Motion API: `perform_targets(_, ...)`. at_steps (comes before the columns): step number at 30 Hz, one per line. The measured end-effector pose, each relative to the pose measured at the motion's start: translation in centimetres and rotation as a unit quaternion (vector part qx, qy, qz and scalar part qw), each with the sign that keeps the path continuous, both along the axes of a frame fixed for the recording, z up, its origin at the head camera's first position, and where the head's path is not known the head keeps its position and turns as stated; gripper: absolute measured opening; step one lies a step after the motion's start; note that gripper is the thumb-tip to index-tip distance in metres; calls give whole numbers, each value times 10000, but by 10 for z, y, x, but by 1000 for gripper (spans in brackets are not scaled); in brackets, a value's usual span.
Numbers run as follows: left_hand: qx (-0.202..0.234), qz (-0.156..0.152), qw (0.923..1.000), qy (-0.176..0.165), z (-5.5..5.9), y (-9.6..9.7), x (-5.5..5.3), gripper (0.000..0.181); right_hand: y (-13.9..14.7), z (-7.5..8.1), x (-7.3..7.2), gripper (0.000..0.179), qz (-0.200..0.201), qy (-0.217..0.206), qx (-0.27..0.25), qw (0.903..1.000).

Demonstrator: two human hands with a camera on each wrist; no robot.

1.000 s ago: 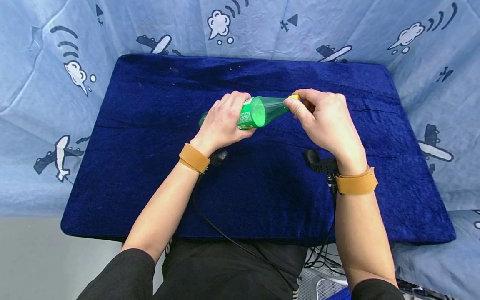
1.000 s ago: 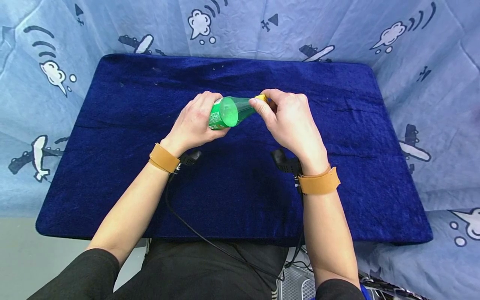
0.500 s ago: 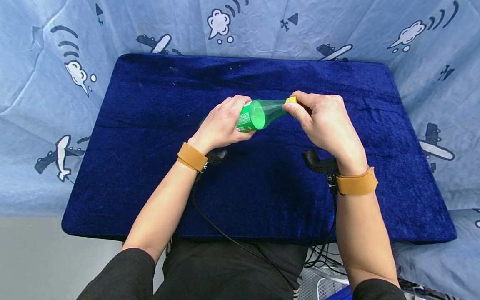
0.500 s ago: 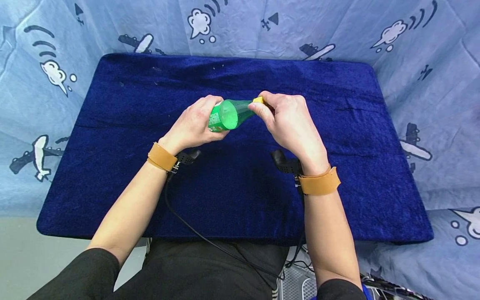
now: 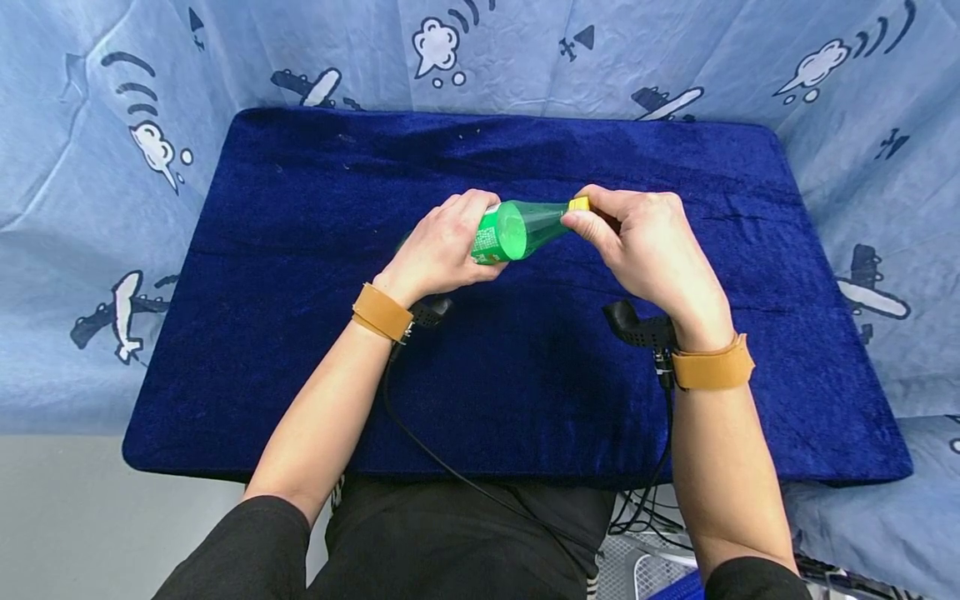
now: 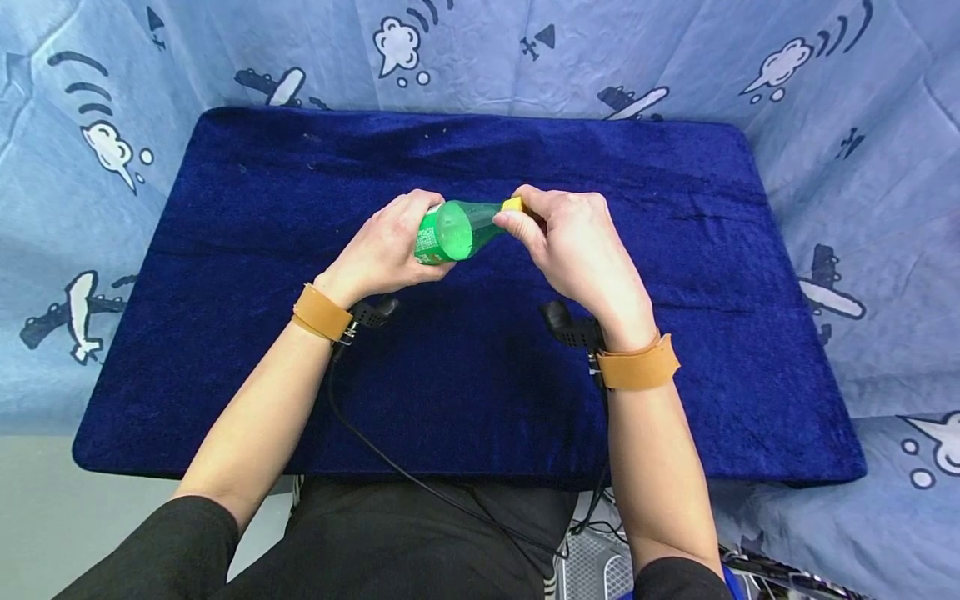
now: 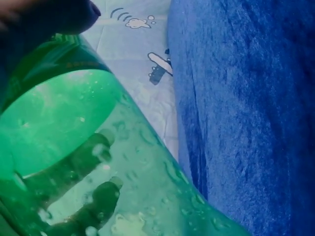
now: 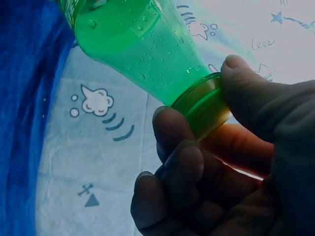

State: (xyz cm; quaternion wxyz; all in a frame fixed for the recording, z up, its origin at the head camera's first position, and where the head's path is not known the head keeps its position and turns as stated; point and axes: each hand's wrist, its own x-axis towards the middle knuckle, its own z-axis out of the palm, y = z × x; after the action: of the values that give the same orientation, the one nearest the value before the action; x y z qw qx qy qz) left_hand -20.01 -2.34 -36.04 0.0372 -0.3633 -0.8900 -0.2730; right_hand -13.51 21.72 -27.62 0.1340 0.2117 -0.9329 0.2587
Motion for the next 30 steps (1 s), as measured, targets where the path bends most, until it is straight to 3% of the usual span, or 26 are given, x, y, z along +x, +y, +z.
perform_targets(30,38,-52,9998,-177,3,-4,0,67,0,3,3,13,246,-41,-52,9997)
